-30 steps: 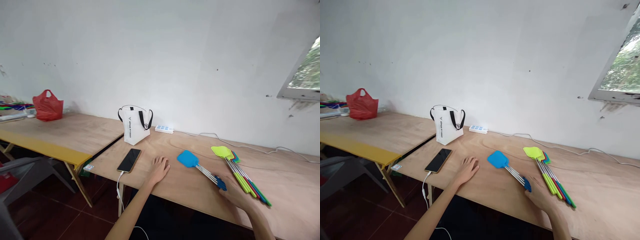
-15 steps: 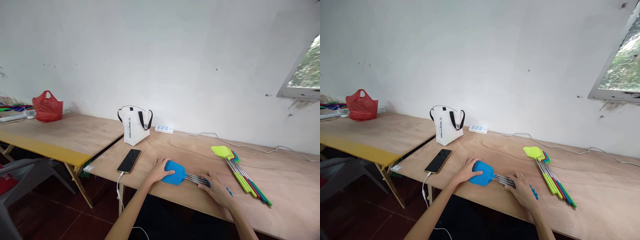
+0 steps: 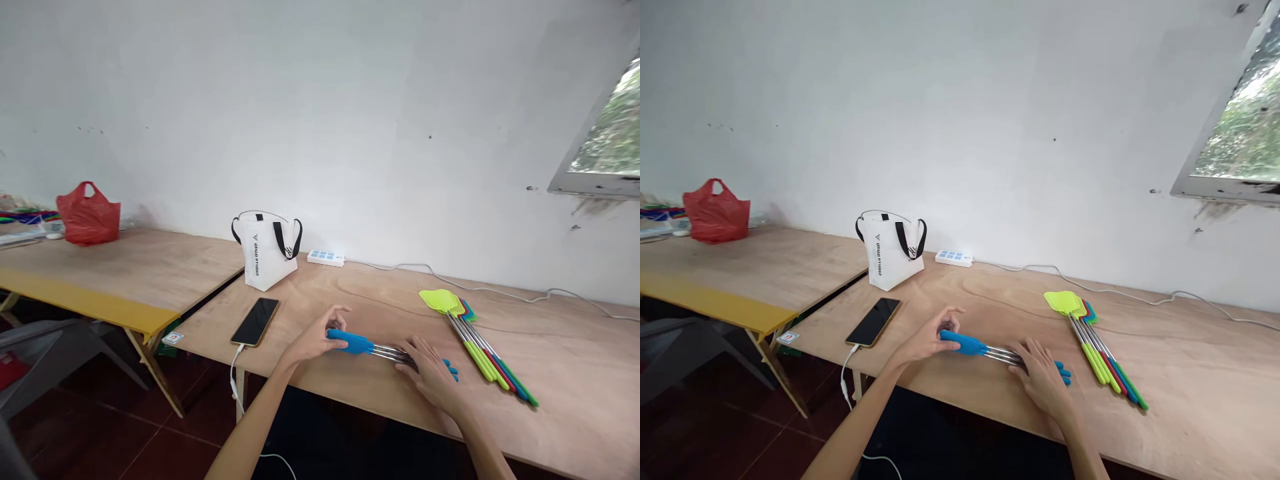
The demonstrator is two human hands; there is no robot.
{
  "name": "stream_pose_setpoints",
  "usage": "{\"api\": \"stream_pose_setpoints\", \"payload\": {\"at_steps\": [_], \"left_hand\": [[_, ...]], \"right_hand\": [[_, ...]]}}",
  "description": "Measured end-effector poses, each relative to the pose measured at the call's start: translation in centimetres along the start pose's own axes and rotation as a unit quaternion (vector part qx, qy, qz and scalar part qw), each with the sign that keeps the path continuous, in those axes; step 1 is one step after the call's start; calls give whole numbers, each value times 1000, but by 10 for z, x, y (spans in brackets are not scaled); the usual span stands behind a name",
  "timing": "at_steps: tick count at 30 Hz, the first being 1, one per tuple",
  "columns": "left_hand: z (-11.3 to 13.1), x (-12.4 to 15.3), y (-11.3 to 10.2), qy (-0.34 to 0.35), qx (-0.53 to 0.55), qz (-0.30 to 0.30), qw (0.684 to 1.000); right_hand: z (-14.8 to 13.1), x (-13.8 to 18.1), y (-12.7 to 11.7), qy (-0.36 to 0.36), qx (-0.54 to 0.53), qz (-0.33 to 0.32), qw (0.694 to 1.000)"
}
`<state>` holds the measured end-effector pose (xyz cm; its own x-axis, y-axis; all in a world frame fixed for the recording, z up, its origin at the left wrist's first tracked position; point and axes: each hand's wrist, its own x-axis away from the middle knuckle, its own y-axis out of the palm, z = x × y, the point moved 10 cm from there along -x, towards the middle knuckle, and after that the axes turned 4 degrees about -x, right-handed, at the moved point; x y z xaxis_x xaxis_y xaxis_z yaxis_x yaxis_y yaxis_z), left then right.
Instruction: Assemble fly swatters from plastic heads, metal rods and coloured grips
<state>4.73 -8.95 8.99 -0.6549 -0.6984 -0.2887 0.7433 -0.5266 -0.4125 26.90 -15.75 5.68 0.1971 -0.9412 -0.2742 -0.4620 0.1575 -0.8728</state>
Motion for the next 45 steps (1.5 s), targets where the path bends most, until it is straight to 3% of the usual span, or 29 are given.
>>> {"api": "stream_pose_setpoints", "payload": {"at_steps": [5, 9, 16, 22, 30, 35, 42, 45], "left_hand": [[11, 4, 25, 17, -57, -123, 991], [21, 6, 33, 34, -80, -147, 985], [30, 13, 45, -17, -64, -179, 982], [36, 17, 65, -32, 84, -245, 965], [62, 22, 107, -7, 360, -303, 882], [73, 18, 117, 19, 411, -279, 868], [84, 8, 96, 14, 514, -134, 847], [78, 7, 93, 10, 547, -106, 830]], "right_hand": [[4, -1, 14, -8, 13, -37, 999], [4, 0, 16, -18, 24, -36, 999], [-6, -1, 20, -34, 104, 10, 994], [-16, 0, 16, -65, 91, 29, 993], [-33, 1, 6, -92, 9, 2, 996], [-30, -4, 4, -79, -6, 21, 997], [-33, -6, -17, -99, -34, 80, 991], [-38, -2, -25, -100, -13, 97, 990]]}}
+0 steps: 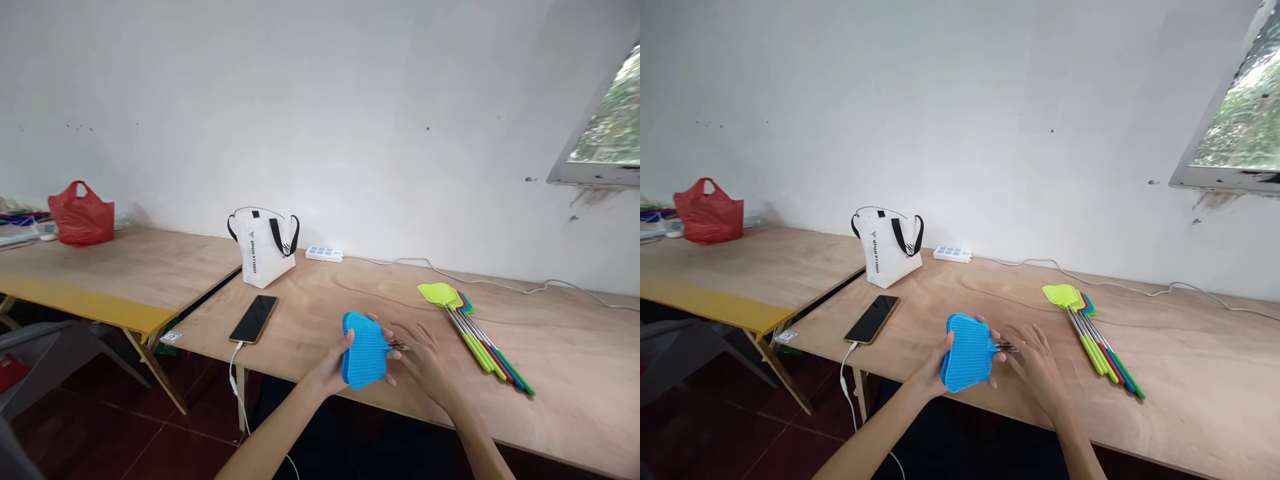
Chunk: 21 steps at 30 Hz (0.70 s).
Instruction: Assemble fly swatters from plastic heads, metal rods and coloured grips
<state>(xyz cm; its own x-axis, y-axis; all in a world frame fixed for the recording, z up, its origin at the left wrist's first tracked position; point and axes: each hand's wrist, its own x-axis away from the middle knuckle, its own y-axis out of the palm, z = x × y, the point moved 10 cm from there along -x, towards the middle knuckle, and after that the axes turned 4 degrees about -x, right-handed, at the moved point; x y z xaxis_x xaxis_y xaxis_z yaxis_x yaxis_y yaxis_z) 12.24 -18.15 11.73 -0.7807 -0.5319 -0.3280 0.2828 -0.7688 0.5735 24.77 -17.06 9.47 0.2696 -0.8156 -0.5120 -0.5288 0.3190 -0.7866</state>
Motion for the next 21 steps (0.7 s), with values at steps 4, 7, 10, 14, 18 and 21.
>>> {"api": "stream_pose_setpoints", "payload": {"at_steps": [4, 7, 10, 14, 18, 21], "left_hand": [[-8, 1, -4, -19, 9, -7, 1000], [-8, 2, -5, -21, 13, -2, 1000], [-7, 3, 0, -25, 16, -12, 999], [-6, 2, 1, -42, 3, -19, 999], [2, 1, -7, -24, 12, 3, 1000], [9, 2, -11, -16, 28, 37, 999]], "right_hand": [[-11, 1, 6, -15, 3, -52, 999], [-14, 2, 7, -22, 5, -59, 998], [-14, 2, 6, -25, 9, -54, 998], [-17, 1, 5, -29, -27, -50, 998], [-11, -1, 3, 21, -82, -37, 996], [-8, -2, -1, 38, -92, -29, 995]]}}
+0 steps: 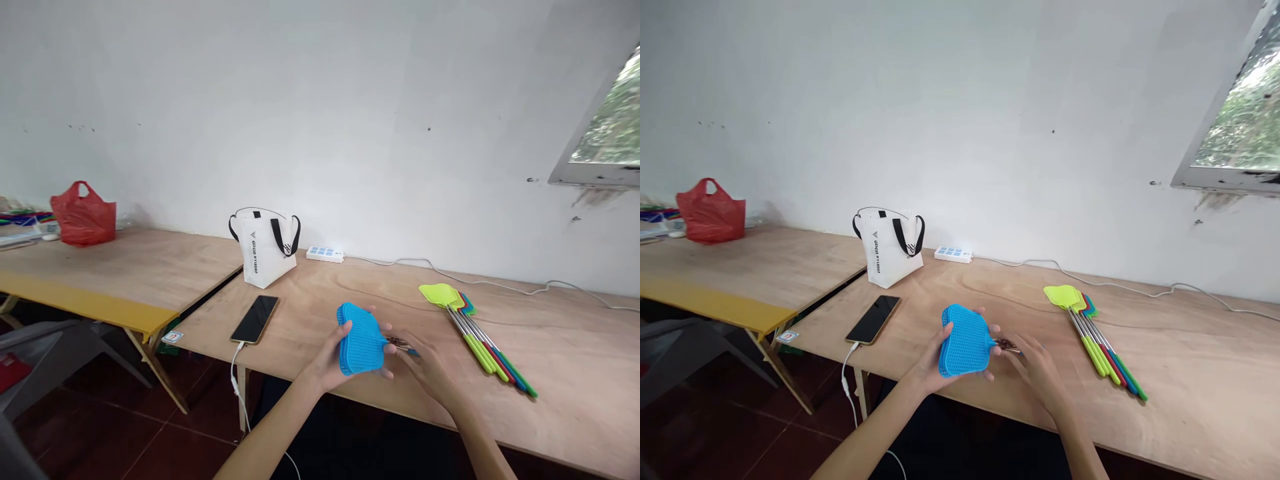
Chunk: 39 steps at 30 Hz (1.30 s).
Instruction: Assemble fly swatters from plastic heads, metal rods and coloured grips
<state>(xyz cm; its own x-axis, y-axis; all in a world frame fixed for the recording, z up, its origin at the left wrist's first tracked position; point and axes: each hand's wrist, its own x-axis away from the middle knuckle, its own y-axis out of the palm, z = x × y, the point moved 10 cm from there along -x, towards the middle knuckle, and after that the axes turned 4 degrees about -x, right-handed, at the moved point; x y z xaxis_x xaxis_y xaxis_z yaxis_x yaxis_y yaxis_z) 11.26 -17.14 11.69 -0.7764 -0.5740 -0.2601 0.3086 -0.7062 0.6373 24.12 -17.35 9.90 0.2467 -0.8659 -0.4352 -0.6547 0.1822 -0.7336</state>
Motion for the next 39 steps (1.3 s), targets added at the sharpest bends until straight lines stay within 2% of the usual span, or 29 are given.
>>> {"api": "stream_pose_setpoints", "payload": {"at_steps": [3, 11, 16, 19, 21, 26, 31, 34, 39], "left_hand": [[3, 3, 4, -11, 0, 8, 1000], [0, 2, 8, -40, 10, -16, 999], [4, 2, 8, -24, 9, 14, 1000], [3, 4, 15, -25, 9, -3, 1000], [3, 5, 20, -21, 15, -22, 999], [7, 6, 27, -8, 7, -52, 999], [7, 10, 32, -23, -15, -82, 996], [7, 11, 34, -19, -37, -87, 995], [9, 8, 26, 25, -108, -47, 993]], "right_hand": [[2, 0, -4, 6, -8, 8, 1000], [4, 1, -9, 19, -27, 30, 999], [3, 0, -4, 17, -19, 14, 1000], [2, 0, -2, 10, -13, 6, 1000], [0, 0, -2, -6, -6, 13, 1000], [-16, 4, -10, -91, 42, 79, 992], [-26, 6, -7, -118, 26, 71, 990], [-23, 3, -5, -107, -4, 55, 993], [5, -2, -5, -47, -27, 64, 996]]}}
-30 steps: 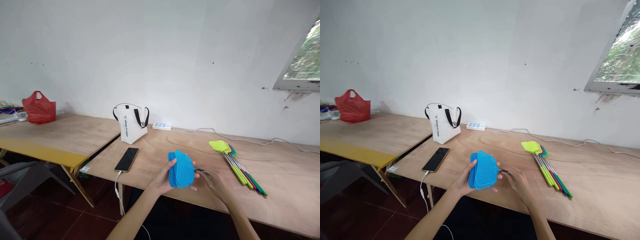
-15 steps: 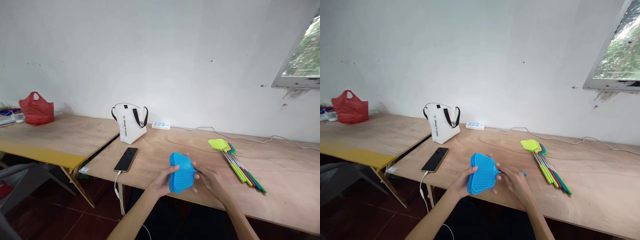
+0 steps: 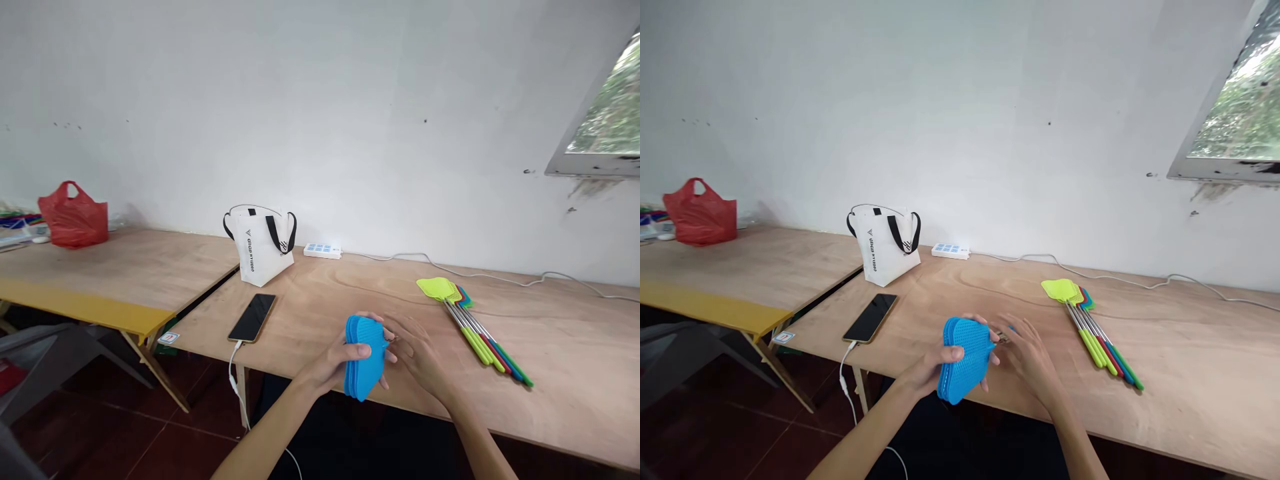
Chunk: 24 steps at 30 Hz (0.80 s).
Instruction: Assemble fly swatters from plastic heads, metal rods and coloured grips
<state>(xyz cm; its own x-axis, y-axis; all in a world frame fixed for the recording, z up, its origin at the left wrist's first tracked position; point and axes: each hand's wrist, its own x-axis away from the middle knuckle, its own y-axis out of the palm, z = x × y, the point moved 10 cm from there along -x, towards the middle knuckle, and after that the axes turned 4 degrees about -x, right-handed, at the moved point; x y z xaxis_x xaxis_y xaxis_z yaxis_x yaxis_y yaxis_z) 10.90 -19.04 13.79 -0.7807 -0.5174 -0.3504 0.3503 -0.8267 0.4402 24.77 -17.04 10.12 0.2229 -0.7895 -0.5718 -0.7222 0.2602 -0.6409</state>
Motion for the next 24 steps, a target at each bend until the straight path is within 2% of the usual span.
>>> {"api": "stream_pose_setpoints", "payload": {"at_steps": [2, 4, 6, 8, 10, 12, 15, 18, 21, 24], "left_hand": [[2, 2, -1, 15, -58, 5, 998], [7, 4, 0, 36, -131, 8, 991], [11, 7, 6, 55, -225, 3, 973], [11, 8, 18, 70, -334, -22, 940], [2, 7, 32, 76, -434, -62, 896], [-17, 6, 41, 58, -501, -106, 857], [-49, 4, 46, 23, -556, -167, 814], [-58, 6, 50, 40, -575, -209, 790], [-47, 8, 51, 56, -549, -215, 805], [-32, 9, 51, 62, -524, -201, 826]], "right_hand": [[19, 1, -11, 56, -28, 54, 997], [44, 9, -27, 167, -103, 147, 969], [64, 21, -24, 290, -247, 194, 904], [61, 24, 4, 366, -430, 149, 812], [38, 20, 28, 382, -567, 84, 725], [23, 17, 36, 381, -622, 74, 680], [21, 21, 34, 393, -633, 126, 655], [20, 23, 34, 396, -648, 147, 634], [13, 22, 35, 381, -668, 157, 620], [4, 20, 40, 371, -674, 153, 620]]}}
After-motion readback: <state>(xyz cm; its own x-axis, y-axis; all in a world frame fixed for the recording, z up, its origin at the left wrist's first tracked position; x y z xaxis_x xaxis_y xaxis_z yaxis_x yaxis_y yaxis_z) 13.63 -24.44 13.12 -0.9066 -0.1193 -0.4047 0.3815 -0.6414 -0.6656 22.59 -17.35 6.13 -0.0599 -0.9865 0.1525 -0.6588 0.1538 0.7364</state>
